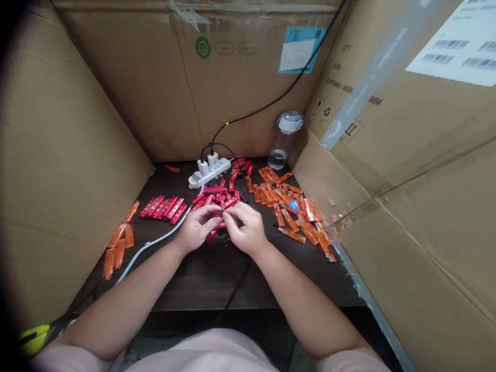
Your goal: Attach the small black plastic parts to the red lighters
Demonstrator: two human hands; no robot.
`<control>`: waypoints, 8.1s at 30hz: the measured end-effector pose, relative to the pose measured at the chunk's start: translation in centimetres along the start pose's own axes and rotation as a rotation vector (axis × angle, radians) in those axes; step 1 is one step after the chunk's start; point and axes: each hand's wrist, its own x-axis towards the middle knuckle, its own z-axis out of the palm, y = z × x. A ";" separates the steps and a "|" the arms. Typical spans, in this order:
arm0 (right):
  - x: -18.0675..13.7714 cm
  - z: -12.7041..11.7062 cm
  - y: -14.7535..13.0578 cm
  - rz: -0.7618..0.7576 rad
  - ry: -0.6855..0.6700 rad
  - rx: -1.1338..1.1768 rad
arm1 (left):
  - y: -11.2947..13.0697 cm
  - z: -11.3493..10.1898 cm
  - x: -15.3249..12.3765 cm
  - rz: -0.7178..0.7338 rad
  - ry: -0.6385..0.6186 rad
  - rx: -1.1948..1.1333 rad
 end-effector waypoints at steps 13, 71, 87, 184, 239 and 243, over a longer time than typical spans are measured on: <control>-0.4 0.4 -1.2 -0.007 0.018 0.074 | 0.7 0.1 -0.3 0.178 0.024 0.073; 1.7 -7.1 4.9 0.536 -0.852 -0.680 | 0.8 -0.4 0.8 -0.184 0.294 -0.321; 1.7 -6.8 5.7 0.540 -0.736 -0.633 | 0.5 -0.5 0.7 -0.138 0.264 -0.294; -0.2 0.5 0.0 0.431 -0.033 0.225 | 0.2 -0.7 -0.4 0.426 0.110 0.797; -0.4 0.2 0.2 0.283 -0.100 0.031 | -0.3 -0.4 -0.2 0.425 0.059 0.703; -0.4 0.0 0.2 0.286 -0.088 0.034 | -0.1 -0.4 -0.3 0.422 0.064 0.706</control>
